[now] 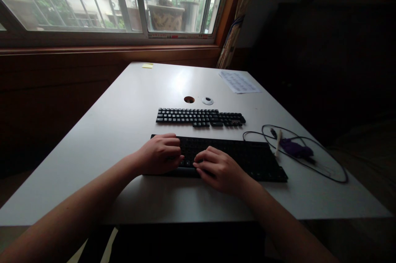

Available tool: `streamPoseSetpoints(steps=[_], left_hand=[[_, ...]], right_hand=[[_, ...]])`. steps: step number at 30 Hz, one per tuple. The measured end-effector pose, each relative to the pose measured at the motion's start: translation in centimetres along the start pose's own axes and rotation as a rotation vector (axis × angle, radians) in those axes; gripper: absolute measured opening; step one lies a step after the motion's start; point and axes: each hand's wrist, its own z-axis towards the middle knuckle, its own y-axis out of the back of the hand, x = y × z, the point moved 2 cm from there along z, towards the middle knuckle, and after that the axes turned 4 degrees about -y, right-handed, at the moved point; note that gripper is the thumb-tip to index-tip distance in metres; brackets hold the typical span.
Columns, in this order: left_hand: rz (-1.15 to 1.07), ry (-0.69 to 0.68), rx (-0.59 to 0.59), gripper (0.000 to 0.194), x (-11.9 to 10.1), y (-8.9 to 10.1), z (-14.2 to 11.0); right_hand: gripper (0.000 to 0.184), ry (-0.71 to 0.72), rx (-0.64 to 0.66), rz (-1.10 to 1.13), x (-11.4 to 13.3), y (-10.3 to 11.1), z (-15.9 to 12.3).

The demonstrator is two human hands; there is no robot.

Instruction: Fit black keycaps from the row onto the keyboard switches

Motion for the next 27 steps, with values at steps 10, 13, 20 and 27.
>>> streamPoseSetpoints(steps=[10,13,20,27], left_hand=[[0.086,0.07,-0.122,0.034,1.3,1.5,-0.4],[0.104,0.102,-0.151,0.033,1.8,2.0,-0.6],[0.163,0.114,-0.147,0.033,2.2,1.9,-0.8],[0.174,0.099,-0.146,0.035,2.2,1.8,-0.9]], right_hand=[[0.008,-0.051,-0.049,0.092,-0.2,0.3,-0.4],[0.018,-0.048,-0.074,0.102,-0.2,0.3,-0.5],[0.016,-0.023,-0.113,0.05,-0.1,0.3,-0.6],[0.026,-0.006,-0.106,-0.026,0.0,0.5,-0.5]])
